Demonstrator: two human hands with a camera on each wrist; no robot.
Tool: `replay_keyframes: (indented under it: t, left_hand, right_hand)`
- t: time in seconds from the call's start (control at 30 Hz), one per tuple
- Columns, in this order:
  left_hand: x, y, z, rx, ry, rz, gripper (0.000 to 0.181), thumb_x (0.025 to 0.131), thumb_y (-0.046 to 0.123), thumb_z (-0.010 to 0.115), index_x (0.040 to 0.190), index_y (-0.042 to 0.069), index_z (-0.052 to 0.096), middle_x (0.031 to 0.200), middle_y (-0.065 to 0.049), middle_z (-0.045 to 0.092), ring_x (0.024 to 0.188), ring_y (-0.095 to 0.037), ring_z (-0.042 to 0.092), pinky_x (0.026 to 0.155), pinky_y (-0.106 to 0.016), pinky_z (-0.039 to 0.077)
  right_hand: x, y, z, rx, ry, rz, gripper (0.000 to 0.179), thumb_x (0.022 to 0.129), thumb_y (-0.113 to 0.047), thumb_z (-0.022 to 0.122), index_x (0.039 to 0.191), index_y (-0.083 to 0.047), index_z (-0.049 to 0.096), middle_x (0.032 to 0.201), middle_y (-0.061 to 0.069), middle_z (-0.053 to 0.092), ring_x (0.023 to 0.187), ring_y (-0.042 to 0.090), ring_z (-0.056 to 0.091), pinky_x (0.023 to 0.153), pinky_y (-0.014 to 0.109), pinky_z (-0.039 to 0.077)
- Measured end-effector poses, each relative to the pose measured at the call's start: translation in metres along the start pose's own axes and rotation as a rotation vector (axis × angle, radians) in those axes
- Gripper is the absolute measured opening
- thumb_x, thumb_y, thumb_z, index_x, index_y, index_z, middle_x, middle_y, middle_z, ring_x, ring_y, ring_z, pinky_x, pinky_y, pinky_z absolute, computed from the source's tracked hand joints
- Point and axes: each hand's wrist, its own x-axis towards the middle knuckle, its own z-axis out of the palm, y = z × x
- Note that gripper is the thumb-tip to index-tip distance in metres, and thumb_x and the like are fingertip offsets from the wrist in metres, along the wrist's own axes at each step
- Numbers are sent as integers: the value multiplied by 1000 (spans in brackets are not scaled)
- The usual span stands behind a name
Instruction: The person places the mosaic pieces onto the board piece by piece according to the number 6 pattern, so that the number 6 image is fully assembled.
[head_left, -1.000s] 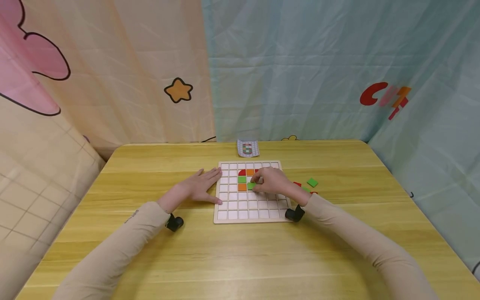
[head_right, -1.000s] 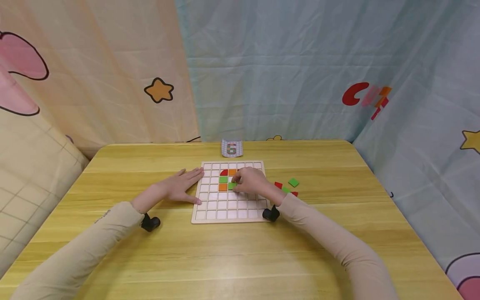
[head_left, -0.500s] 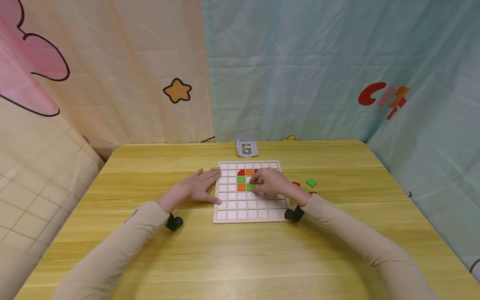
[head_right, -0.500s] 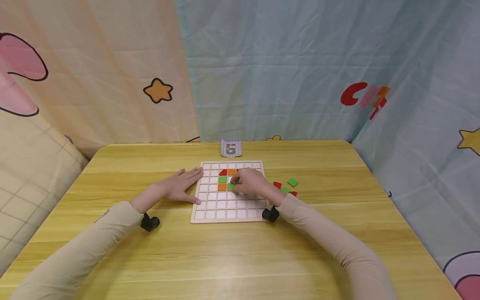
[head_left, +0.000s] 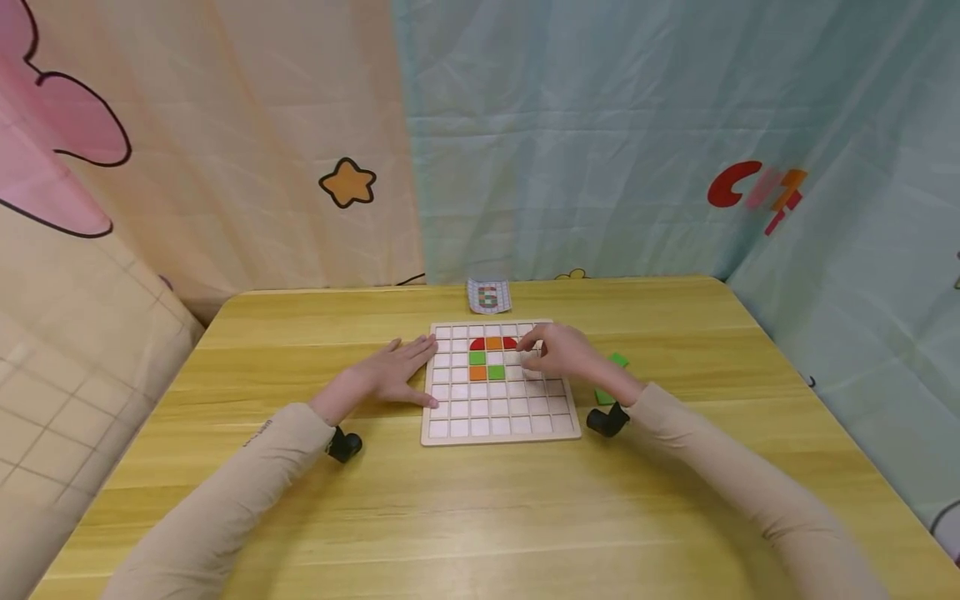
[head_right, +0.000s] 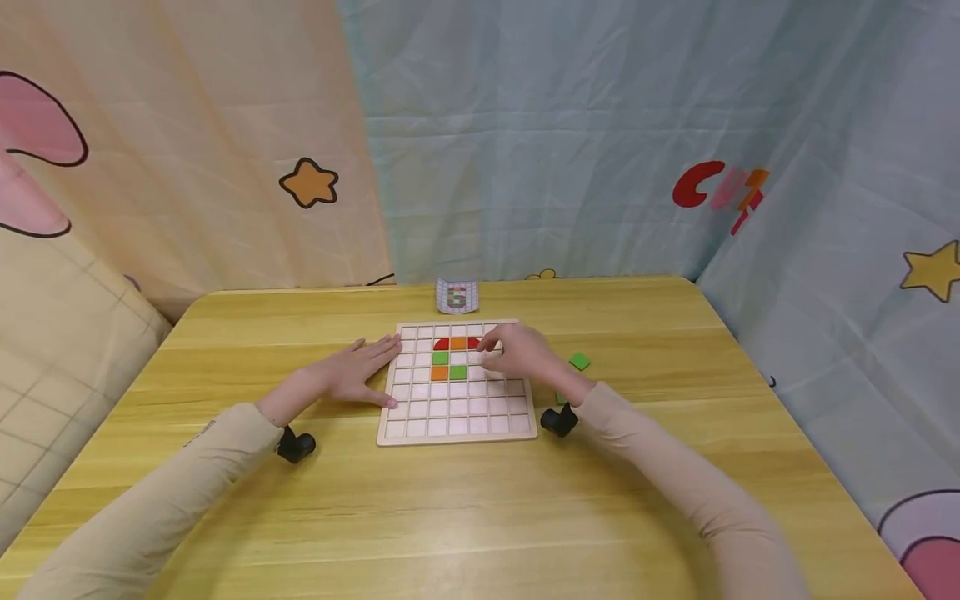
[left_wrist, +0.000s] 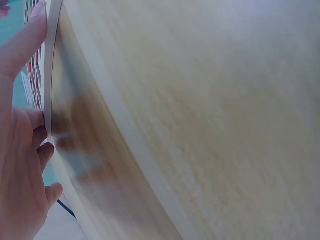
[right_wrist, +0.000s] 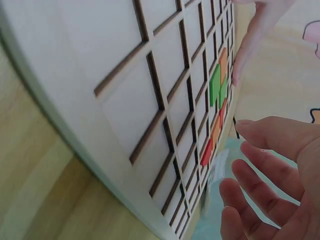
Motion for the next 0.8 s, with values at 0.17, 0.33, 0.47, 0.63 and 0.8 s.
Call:
replay_keyframes:
  t: [0.17,0.33,0.47,0.63,0.8]
  left_hand:
    - [0,-1,-1,-1,3,1,105,85,68,53,155,5,7,163,-11,1,151,-29,4,120,-55,4]
    - [0,-1,-1,1,-5,-3,105,85,69,52,155,5,6,163,-11,0,151,-29,3,121,-55,4]
    - [0,-1,0,6,-3,-3,105,85,70,52,155,5,6,163,-11,1,151,-29,4,121,-54,5]
    - [0,-2,3,1,4,-1,106,84,70,52,155,5,7,163,-11,2,151,-29,5,121,-55,5]
    - [0,-2,2,-5,8,4,106,84,70,52,155,5,7,163,-11,2,151,-29,5,121,-55,4]
  right_hand:
    - [-6,6,-10,-11,24,15,27,85,-22,72,110,-11,73,106,5,72,77,15,61,64,26,48]
    - [-13,17,-15,4,51,27,28,85,-22,73,109,-9,73,104,6,71,72,15,60,61,26,47]
    - [-21,30,-18,18,72,25,28,84,-21,74,108,-7,72,102,8,70,65,13,58,58,25,46]
    - [-31,44,-22,34,69,46,28,84,-19,73,110,-7,72,103,10,69,65,15,57,59,26,46]
    - [-40,57,-26,62,43,75,30,84,-17,74,111,-6,71,104,11,69,71,15,60,63,28,50]
